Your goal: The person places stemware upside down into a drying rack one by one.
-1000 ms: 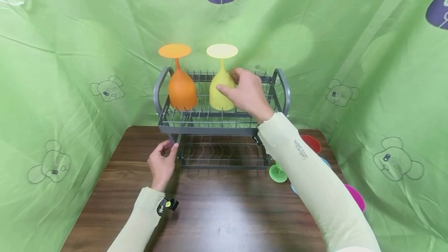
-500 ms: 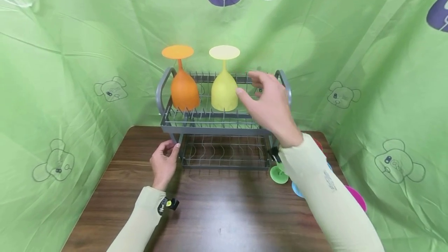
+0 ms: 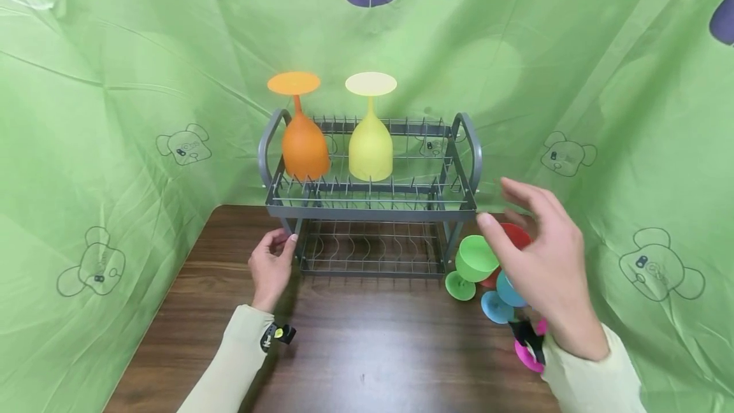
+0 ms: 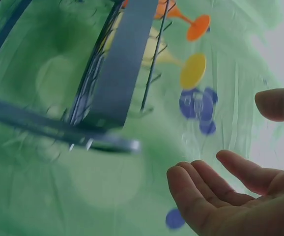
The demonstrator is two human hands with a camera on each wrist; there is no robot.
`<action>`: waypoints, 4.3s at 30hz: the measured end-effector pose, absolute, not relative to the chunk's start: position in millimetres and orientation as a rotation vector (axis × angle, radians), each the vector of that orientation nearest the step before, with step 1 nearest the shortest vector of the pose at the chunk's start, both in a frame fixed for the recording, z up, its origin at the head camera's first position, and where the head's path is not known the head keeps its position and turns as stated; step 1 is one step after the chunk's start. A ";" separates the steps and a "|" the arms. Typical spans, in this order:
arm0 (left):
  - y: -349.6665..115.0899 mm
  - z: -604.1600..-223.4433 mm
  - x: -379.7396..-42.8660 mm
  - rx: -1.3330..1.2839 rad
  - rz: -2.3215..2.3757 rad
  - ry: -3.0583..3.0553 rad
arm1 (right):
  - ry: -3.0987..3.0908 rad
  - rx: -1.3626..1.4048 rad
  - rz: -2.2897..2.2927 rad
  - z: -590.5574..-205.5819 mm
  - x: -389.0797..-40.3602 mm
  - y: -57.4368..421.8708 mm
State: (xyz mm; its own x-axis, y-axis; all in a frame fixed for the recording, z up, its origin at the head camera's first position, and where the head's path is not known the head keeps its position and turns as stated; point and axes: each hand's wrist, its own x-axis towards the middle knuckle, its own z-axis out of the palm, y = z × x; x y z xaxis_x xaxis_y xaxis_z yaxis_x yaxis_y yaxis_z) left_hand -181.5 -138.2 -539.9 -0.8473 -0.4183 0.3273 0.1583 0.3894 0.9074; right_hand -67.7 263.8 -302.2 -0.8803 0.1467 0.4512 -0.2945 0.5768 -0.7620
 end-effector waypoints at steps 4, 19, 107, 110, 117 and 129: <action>-136.6 -539.5 -181.2 0.214 -1.483 -2.131 | -2.275 -0.024 1.388 -319.7 -42.5 292.7; -139.6 -537.3 -179.9 0.226 -1.504 -2.128 | -1.804 -0.463 1.737 -394.0 9.1 357.0; -129.4 -511.0 -139.5 0.092 -1.728 -2.113 | -2.125 0.027 1.847 -446.0 -2.3 333.7; -124.8 -503.1 -132.2 0.054 -1.739 -2.128 | -2.233 0.075 1.735 -439.1 -10.5 320.9; -111.3 -485.9 -113.7 -0.046 -1.848 -2.166 | -2.494 0.314 1.387 -421.9 -31.9 292.2; -70.3 -464.5 -83.8 -0.285 -1.953 -2.224 | -2.833 0.537 1.021 -395.1 -65.8 234.3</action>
State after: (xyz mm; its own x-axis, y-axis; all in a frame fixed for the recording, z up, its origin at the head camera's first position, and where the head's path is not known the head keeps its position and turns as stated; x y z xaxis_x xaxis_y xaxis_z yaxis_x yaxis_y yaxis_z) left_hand -83.8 -70.3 -464.5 -0.9676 0.0320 0.2504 0.2524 0.1252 0.9595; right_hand -65.8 234.3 -395.1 -0.9350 -0.2967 0.1941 -0.3523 0.7162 -0.6025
